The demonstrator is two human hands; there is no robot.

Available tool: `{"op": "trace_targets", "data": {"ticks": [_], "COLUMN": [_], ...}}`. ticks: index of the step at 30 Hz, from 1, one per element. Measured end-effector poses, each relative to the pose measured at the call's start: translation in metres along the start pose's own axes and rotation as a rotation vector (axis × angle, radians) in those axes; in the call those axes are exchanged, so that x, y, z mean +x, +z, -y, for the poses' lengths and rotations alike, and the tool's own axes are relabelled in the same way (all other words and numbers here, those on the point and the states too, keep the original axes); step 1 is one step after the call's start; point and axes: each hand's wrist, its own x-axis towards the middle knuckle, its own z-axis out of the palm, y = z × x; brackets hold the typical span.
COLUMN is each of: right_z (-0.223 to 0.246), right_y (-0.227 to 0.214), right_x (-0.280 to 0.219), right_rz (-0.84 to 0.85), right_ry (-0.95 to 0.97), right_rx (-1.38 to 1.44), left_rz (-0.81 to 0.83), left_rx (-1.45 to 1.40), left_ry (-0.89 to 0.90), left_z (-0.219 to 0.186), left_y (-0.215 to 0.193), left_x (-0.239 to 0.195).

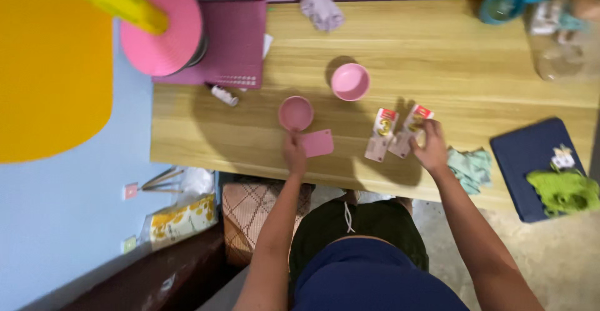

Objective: The person retrieves various items including a roll of tape and small containers from a storage shelf, wipes pink bowls and containers with a cloth at a table, and then returns the items to the shelf.

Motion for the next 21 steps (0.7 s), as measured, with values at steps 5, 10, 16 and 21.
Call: {"op": "trace_targets", "data": {"ticks": [5, 10, 16, 21], "right_z": [0.025, 0.038, 0.055, 0.073], "right_y": [0.111, 0.167, 0.166, 0.152], "right_x": [0.095, 0.140, 0.133, 0.116], "right_rz": [0.155, 0.028, 0.045, 0.021], "right_ry": [0.296, 0.342, 0.317, 0.092], "right_rx": [0.373, 0.322, 0.736, 0.251], "left_rz": [-0.147, 0.244, 0.302, 0.579], "left_rx": [0.060, -0.178, -0.196, -0.250], "left_ry": [-0.255, -0.411, -0.102, -0.194], "left_z": [0.025, 0.031, 0.025, 0.008], "left_y": [-0.029, 0.000, 0.066, 0.104], "left_x": [0.046, 0.067, 0.073, 0.065]}}
